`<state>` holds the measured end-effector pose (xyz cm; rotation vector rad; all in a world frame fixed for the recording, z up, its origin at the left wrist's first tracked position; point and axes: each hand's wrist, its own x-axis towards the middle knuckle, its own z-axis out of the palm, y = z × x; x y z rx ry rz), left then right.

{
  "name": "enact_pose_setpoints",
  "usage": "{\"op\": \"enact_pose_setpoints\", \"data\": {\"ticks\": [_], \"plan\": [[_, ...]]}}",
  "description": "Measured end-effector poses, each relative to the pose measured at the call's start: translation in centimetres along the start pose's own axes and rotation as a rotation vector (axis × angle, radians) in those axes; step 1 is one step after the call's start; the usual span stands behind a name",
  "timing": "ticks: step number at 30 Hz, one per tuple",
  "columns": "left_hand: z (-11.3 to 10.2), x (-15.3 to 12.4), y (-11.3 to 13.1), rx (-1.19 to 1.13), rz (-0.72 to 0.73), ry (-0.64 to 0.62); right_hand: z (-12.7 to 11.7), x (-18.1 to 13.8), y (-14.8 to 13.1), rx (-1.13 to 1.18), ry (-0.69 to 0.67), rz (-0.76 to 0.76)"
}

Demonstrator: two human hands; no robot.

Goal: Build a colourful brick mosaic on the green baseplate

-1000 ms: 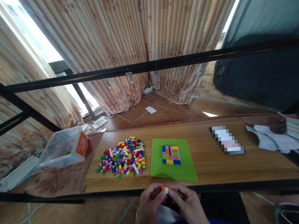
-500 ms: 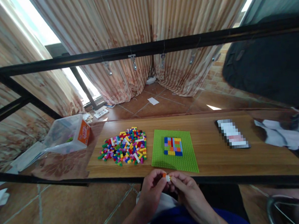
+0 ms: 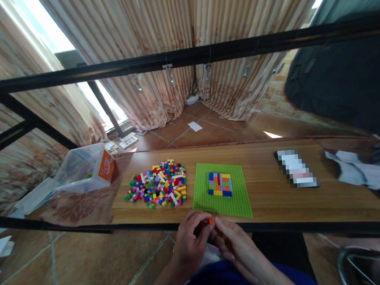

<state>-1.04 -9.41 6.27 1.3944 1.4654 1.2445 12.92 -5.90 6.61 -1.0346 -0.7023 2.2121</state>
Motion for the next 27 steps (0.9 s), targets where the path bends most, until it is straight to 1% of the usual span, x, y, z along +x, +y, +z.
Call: {"op": "enact_pose_setpoints", "data": {"ticks": [6,11,17,20,22,27], "plan": [[-0.2,-0.1,0.4,0.099,0.053,-0.016,-0.1,0.0,0.3,0.018,-0.029,0.0],[-0.1,-0.3,0.8,0.089,0.071,-0.013,-0.6,-0.3,0.7,0.057,-0.054,-0.005],[0.2,-0.4,0.4,-0.038,-0.02,0.017,-0.8,-0.2,1.0,0.134,-0.083,0.004],[0.2,-0.5,0.2,-0.139,-0.065,-0.008,-0.7,-0.1,1.0,0.166,-0.099,0.012],[0.0,-0.5,0.2,-0.161,-0.078,-0.029,-0.7,-0.1,0.9,0.184,-0.086,0.029],[-1.0,-0.7,0.5,0.023,-0.021,-0.086,-0.6,0.4,1.0,0.156,-0.02,0.068]]}}
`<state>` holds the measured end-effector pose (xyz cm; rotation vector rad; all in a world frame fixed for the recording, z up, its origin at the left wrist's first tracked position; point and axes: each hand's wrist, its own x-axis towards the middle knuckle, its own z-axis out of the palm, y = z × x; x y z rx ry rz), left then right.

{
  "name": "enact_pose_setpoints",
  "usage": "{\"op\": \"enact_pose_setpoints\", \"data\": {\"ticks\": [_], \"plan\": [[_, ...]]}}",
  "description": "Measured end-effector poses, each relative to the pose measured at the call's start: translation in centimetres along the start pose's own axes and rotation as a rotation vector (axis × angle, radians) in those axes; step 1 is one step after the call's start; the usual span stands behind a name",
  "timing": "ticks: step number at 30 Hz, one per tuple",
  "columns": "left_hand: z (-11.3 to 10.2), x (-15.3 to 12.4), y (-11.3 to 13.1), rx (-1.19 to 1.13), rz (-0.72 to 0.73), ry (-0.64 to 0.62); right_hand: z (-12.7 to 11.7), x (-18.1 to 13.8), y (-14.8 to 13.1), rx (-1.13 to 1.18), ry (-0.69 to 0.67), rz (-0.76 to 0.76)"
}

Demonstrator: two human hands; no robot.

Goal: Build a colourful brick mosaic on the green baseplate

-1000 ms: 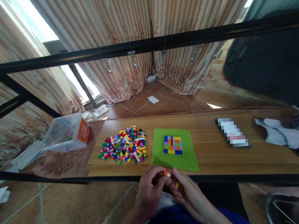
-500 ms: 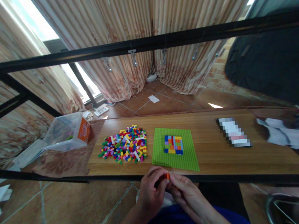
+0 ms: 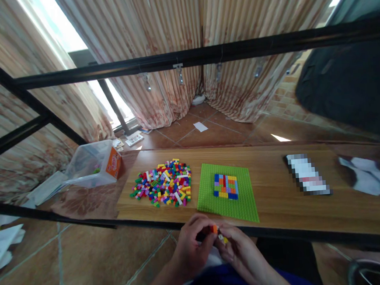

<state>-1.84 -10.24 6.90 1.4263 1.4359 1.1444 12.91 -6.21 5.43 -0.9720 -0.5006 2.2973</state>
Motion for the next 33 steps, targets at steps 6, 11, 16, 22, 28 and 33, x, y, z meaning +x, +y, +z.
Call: {"op": "enact_pose_setpoints", "data": {"ticks": [6,11,16,22,28,33], "plan": [[-1.2,0.3,-0.3,0.15,0.058,0.007,1.5,1.8,0.1,-0.185,-0.047,-0.038],[-2.6,0.6,-1.2,0.156,0.021,0.161,3.1,4.0,-0.8,-0.244,-0.079,-0.031],[-5.3,0.6,-3.3,0.292,-0.026,0.414,4.7,7.9,-3.0,-0.482,-0.018,-0.135],[-9.2,0.1,-6.9,0.483,-0.198,0.706,7.0,14.1,-4.3,-1.317,0.003,-0.436],[-10.0,0.2,-7.9,0.472,-0.236,0.706,9.7,17.4,-4.3,-1.616,0.002,-0.52],[-9.4,1.0,-7.7,0.418,-0.236,0.665,11.1,18.3,-4.6,-1.781,0.004,-0.536]]}}
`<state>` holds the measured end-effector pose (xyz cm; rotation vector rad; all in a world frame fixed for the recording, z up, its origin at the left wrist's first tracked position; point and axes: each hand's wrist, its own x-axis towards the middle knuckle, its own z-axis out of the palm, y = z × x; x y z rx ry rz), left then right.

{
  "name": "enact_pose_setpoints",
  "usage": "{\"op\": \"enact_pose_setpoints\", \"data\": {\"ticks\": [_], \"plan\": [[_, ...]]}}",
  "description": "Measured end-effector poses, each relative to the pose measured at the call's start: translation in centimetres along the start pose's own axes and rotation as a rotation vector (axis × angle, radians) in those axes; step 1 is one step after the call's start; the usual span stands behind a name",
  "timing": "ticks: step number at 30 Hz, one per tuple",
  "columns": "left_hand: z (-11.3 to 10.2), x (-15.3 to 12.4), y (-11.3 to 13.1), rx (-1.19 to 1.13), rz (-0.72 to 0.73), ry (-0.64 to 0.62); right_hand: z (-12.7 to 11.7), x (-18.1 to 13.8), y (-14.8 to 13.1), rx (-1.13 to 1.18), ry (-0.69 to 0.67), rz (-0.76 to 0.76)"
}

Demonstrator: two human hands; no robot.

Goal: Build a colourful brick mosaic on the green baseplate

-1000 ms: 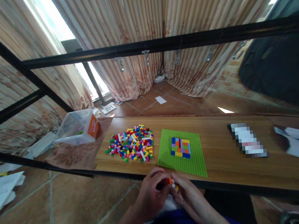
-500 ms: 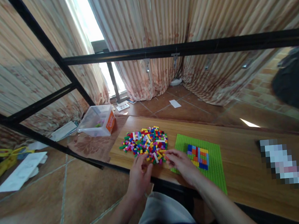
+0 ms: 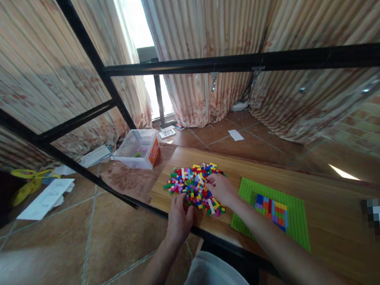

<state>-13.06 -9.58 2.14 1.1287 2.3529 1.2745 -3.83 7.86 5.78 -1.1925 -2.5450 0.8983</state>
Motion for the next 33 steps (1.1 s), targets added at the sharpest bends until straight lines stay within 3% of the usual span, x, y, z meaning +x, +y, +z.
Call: {"op": "enact_pose_setpoints", "data": {"ticks": [9,17,19,22,26,29,33], "plan": [[0.2,0.0,0.2,-0.048,-0.006,-0.04,0.1,2.4,-1.4,-0.125,0.006,-0.066],[-0.1,0.1,-0.2,-0.137,-0.012,-0.025,0.6,2.7,-1.1,-0.043,0.024,-0.163],[-0.2,0.1,0.0,-0.189,-0.025,0.01,0.5,1.8,-0.7,0.159,0.095,-0.186],[-0.4,0.1,1.4,-0.353,-0.087,0.019,0.5,-0.9,-0.3,0.743,0.136,-0.103],[-0.7,0.5,4.6,-0.743,-0.233,-0.163,0.6,-5.6,-0.2,1.36,-0.108,0.084],[-0.8,0.7,7.0,-0.916,-0.275,-0.326,0.3,-8.1,0.0,1.484,-0.139,0.065],[-0.7,0.2,8.6,-0.911,-0.226,-0.422,-0.3,-9.6,0.9,1.392,-0.062,-0.035]]}}
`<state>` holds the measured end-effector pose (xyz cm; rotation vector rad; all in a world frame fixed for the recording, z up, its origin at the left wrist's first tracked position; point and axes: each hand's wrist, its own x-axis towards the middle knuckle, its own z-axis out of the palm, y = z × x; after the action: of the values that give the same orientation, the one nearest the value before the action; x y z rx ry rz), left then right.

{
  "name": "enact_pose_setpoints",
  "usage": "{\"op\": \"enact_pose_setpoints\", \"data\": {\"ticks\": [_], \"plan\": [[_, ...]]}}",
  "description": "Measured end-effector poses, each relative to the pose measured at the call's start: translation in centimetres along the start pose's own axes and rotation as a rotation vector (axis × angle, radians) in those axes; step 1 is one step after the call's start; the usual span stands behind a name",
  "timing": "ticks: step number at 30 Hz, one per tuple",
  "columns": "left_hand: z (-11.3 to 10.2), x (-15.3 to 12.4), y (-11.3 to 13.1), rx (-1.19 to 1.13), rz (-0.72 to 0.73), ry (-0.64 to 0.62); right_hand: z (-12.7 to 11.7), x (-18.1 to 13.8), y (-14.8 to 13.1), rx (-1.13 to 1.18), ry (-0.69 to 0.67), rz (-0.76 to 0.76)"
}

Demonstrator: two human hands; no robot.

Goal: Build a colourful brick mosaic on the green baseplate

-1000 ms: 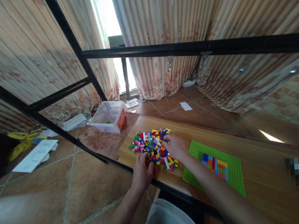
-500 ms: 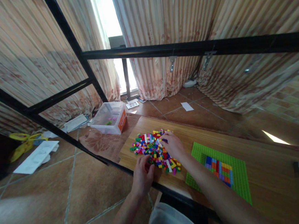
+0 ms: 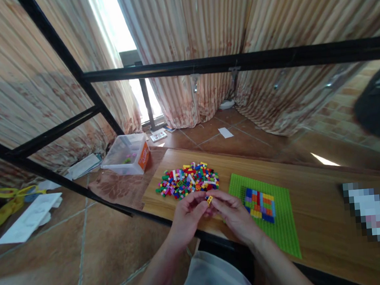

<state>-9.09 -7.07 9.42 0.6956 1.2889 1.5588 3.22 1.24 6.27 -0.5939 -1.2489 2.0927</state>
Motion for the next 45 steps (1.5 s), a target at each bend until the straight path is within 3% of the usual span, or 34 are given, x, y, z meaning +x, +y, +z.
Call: {"op": "enact_pose_setpoints", "data": {"ticks": [5,8,12,16,20,25,30,39,45], "plan": [[0.3,-0.8,-0.5,0.305,0.199,0.075,-0.7,-1.5,-0.5,-0.024,0.057,-0.024],[0.4,-1.2,-0.3,0.51,0.326,0.048,-0.3,-2.1,-1.0,-0.063,0.085,-0.013],[0.9,-1.5,0.1,0.565,0.383,0.042,0.3,-2.5,-1.4,-0.153,0.117,-0.073],[1.3,-1.5,-0.2,0.441,0.313,0.132,0.8,-3.0,-1.1,-0.167,0.15,-0.131],[1.7,-1.6,-0.8,0.369,0.234,0.113,1.1,-3.6,-0.9,-0.215,0.194,-0.184],[2.0,-2.1,-0.3,0.496,0.245,0.068,0.9,-4.1,-1.7,-0.549,0.211,-0.242],[2.3,-2.5,-0.3,0.345,0.179,-0.006,0.9,-4.4,-2.0,-0.767,0.177,-0.326],[1.9,-2.9,-2.1,0.058,-0.1,-0.018,0.9,-4.9,1.6,-0.599,0.282,-0.162],[1.6,-2.9,-2.1,-0.033,-0.203,-0.017,1.1,-4.3,2.6,-0.318,0.365,-0.036]]}}
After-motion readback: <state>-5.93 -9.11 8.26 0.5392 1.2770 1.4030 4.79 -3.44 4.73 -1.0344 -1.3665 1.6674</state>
